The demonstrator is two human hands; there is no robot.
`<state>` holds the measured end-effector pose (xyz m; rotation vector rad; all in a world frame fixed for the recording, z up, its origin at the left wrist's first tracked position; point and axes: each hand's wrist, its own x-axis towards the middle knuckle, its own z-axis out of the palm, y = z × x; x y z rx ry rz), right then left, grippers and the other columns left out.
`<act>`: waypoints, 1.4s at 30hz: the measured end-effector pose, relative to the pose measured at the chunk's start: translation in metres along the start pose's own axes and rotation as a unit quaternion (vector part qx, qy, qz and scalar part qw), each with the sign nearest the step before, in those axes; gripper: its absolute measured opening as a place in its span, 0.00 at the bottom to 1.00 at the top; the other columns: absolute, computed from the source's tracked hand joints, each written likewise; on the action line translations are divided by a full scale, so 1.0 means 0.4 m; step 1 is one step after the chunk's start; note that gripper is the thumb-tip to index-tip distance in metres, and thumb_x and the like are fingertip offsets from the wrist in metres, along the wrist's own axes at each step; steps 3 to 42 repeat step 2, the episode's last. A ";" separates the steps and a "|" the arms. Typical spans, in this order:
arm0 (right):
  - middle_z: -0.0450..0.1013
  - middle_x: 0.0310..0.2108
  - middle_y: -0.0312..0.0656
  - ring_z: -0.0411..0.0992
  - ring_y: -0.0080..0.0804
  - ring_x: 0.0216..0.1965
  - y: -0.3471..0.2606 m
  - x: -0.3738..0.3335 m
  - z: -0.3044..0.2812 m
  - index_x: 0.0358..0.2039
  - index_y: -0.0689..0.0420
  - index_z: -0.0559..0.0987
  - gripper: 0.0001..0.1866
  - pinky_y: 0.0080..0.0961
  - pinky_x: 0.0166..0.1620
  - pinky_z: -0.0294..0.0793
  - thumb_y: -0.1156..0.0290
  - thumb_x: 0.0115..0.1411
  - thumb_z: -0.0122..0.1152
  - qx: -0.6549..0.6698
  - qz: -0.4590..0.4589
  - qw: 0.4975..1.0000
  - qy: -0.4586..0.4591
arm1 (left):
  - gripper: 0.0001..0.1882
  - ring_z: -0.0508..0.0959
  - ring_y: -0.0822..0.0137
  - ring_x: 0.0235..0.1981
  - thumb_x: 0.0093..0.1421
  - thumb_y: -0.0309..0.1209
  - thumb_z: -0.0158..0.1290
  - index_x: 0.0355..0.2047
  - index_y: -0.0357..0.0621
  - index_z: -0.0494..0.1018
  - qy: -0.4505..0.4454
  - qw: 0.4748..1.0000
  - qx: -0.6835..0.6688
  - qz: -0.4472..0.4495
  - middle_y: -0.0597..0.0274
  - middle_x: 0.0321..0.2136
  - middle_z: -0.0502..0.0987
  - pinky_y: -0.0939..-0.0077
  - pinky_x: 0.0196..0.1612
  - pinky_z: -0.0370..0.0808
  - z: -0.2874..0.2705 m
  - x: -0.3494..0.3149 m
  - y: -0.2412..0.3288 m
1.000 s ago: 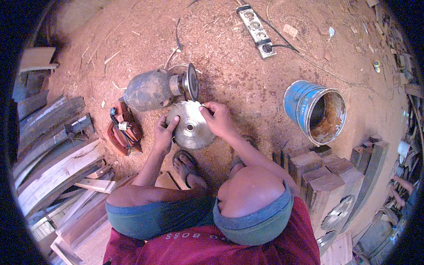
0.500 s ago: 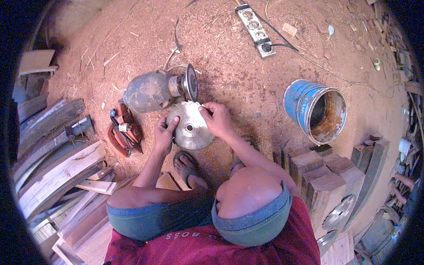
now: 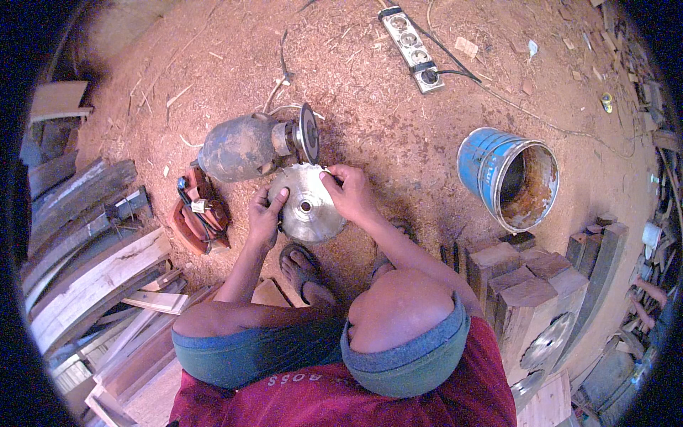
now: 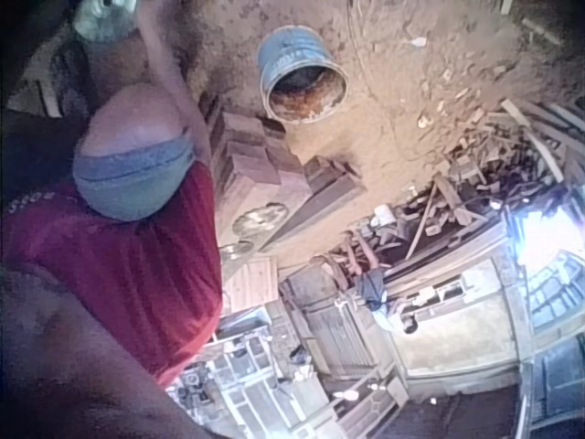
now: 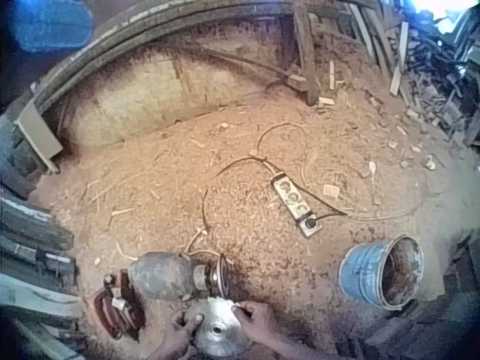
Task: The person cleans saw blades by dipping them into a bucket of dark liquid and wiping the surfaces by hand.
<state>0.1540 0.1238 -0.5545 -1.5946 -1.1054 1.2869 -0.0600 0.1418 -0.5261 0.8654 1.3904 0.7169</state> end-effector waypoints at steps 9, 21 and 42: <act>0.81 0.32 0.45 0.77 0.23 0.34 0.000 0.000 0.001 0.41 0.68 0.80 0.14 0.25 0.38 0.75 0.68 0.65 0.59 0.000 0.004 1.000 0.000 | 0.14 0.78 0.76 0.34 0.63 0.32 0.60 0.44 0.37 0.74 0.003 1.000 0.000 0.002 0.62 0.35 0.81 0.79 0.38 0.76 0.000 0.000 0.000; 0.81 0.32 0.45 0.77 0.23 0.34 0.000 0.000 0.001 0.41 0.68 0.80 0.14 0.25 0.38 0.75 0.68 0.65 0.59 0.000 0.004 1.000 0.000 | 0.14 0.78 0.76 0.34 0.63 0.32 0.60 0.44 0.37 0.74 0.003 1.000 0.000 0.002 0.62 0.35 0.81 0.79 0.38 0.76 0.000 0.000 0.000; 0.81 0.32 0.45 0.77 0.23 0.34 0.000 0.000 0.001 0.41 0.68 0.80 0.14 0.25 0.38 0.75 0.68 0.65 0.59 0.000 0.004 1.000 0.000 | 0.14 0.78 0.76 0.34 0.63 0.32 0.60 0.44 0.37 0.74 0.003 1.000 0.000 0.002 0.62 0.35 0.81 0.79 0.38 0.76 0.000 0.000 0.000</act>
